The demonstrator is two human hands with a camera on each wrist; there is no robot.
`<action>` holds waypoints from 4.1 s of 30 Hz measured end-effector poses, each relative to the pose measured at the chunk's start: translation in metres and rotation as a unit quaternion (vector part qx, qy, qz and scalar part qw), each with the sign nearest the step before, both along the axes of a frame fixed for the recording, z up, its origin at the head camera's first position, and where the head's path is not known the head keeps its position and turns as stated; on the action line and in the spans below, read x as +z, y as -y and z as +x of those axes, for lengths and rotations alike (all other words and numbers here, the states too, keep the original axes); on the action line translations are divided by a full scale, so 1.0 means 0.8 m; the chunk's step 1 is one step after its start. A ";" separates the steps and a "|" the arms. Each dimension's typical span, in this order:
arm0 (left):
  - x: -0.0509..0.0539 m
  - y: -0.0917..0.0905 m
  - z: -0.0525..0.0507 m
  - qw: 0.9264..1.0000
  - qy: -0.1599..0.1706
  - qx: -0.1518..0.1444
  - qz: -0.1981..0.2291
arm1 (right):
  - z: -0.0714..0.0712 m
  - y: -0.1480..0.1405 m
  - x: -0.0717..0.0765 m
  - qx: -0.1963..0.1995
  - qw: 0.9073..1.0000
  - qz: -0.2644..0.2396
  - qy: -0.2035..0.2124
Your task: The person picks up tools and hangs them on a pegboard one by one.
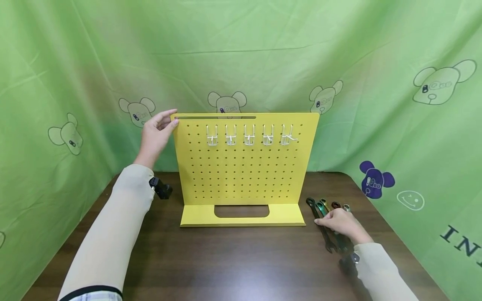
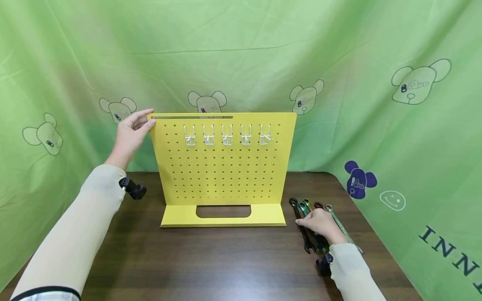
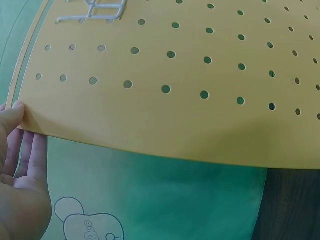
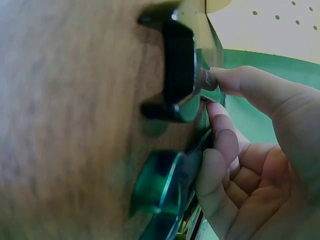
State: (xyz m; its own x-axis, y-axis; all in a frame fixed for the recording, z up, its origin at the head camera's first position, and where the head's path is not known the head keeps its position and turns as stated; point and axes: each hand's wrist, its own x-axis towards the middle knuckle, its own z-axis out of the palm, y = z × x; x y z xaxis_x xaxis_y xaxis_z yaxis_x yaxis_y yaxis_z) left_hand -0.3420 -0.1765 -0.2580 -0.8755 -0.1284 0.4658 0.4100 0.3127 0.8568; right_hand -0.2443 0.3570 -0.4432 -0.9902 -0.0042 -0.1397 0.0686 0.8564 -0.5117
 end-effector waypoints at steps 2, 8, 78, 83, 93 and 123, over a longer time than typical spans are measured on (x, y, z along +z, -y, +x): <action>0.001 0.000 0.000 1.000 0.001 0.003 -0.003 | 0.000 0.001 -0.001 0.001 1.000 0.005 -0.005; 0.002 0.001 -0.001 1.000 0.002 0.007 -0.009 | 0.000 0.002 -0.002 0.001 1.000 0.017 -0.015; 0.008 0.001 0.002 1.000 0.002 -0.003 -0.012 | 0.002 0.060 0.068 0.114 0.972 -0.202 -0.030; 0.007 0.001 0.002 1.000 0.001 -0.001 -0.013 | -0.005 0.085 0.077 0.136 0.966 -0.217 -0.034; 0.006 0.001 -0.001 1.000 -0.004 -0.002 -0.016 | -0.024 0.140 0.080 0.164 0.958 -0.231 -0.047; 0.008 0.003 0.001 1.000 0.003 0.002 -0.028 | -0.049 0.302 0.136 0.227 0.912 -0.334 -0.074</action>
State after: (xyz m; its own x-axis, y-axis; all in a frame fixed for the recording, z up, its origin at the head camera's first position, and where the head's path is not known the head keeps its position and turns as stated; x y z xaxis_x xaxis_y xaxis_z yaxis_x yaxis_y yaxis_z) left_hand -0.3411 -0.1790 -0.2513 -0.8778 -0.1051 0.4674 0.4040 0.3620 0.8401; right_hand -0.2838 0.1150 -0.3345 -0.8729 -0.4538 0.1795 -0.3281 0.2735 -0.9042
